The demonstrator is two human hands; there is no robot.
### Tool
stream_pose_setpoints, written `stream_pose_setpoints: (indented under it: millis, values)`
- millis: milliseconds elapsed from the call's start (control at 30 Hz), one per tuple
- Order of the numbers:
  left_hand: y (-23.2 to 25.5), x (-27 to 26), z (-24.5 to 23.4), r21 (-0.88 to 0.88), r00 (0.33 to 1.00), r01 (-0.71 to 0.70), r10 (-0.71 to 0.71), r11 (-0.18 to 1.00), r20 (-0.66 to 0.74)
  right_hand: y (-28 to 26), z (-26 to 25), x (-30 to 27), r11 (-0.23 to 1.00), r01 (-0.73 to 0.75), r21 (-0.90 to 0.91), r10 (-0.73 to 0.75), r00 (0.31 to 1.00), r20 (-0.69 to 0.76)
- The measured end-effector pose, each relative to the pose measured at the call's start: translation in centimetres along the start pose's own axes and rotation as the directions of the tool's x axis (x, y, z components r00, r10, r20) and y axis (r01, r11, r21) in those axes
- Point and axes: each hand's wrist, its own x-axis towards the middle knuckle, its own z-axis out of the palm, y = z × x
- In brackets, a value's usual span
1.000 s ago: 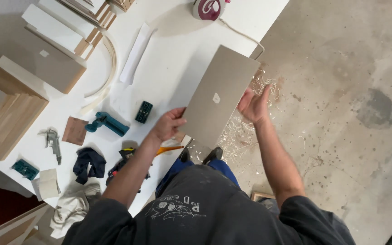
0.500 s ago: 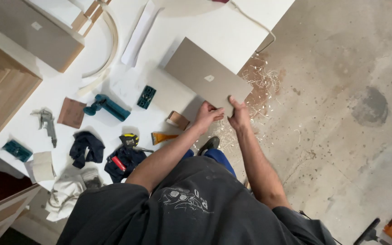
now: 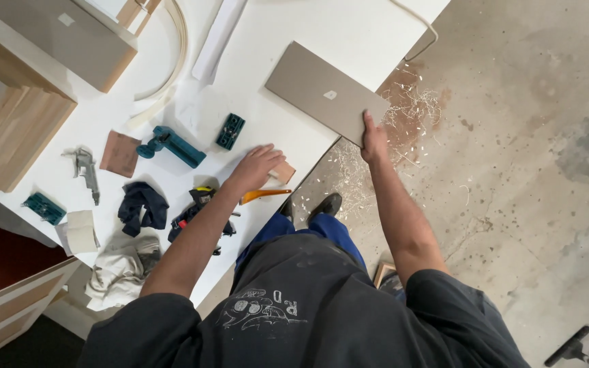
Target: Trim and sand the edges of wooden panels and apply edge banding using an iron
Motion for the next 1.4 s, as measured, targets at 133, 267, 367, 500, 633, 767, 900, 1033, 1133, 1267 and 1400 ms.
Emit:
stream_pose_setpoints:
  millis: [133,267,367,500,633,767,900,1033,1133,1267,1400]
  values:
    - [-0.1,1.0,-0.8,-0.05,0.999,0.041,-0.042,0.998,-0.013,0.0,-0.6,1.5,0.956,0.095,-0.278,-0.103,0.995,-0.014]
    - [2.5,0.9,-4.5,-0.737,0.957,0.215,-0.289,0.641,0.028,-4.1,0.7,-3.9,0.613,0.441,-0.656,-0.515,0.852,0.092]
    - [4.8,0.8,-6.6,-0.883,0.968,0.203,-0.225,0.424,0.115,-6.0,1.9,-12.7,0.763,0.522,-0.381,-0.292,0.804,0.518]
    - [8.0,1.4,-9.2,-0.981,0.979,0.189,-0.078,0.033,0.186,-3.8,1.5,-16.0,0.869,0.389,-0.305,-0.107,0.751,0.652]
    - [7.6,3.7,-6.7,-0.956,0.99,0.086,-0.132,0.28,0.05,-3.8,0.7,-17.7,0.962,0.232,-0.142,-0.13,0.851,0.509]
    - [9.3,4.9,-6.3,-0.947,0.965,0.009,-0.25,0.322,-0.076,-4.2,0.3,-19.4,0.996,0.077,-0.051,-0.047,0.9,0.434]
    - [10.6,5.0,-7.9,-0.881,0.914,0.013,-0.363,0.474,-0.182,-3.9,0.3,-19.3,0.995,-0.05,0.084,0.016,0.931,0.365]
    - [10.2,5.5,-7.3,-0.947,0.84,-0.042,-0.501,0.318,-0.206,-6.5,1.9,-21.7,0.939,-0.12,0.321,0.01,0.946,0.323]
    - [10.6,5.6,-7.2,-0.974,0.755,-0.125,-0.619,0.187,-0.216,-5.4,1.6,-20.7,0.907,-0.131,0.4,-0.01,0.944,0.331]
    - [14.2,4.2,-9.3,-0.958,0.746,-0.201,-0.601,0.204,-0.285,-3.0,1.0,-18.8,0.817,-0.194,0.543,0.007,0.945,0.328]
    - [14.6,4.7,-8.3,-0.921,0.677,-0.25,-0.626,0.299,-0.387,-3.3,2.0,-19.3,0.791,-0.121,0.6,-0.088,0.948,0.307]
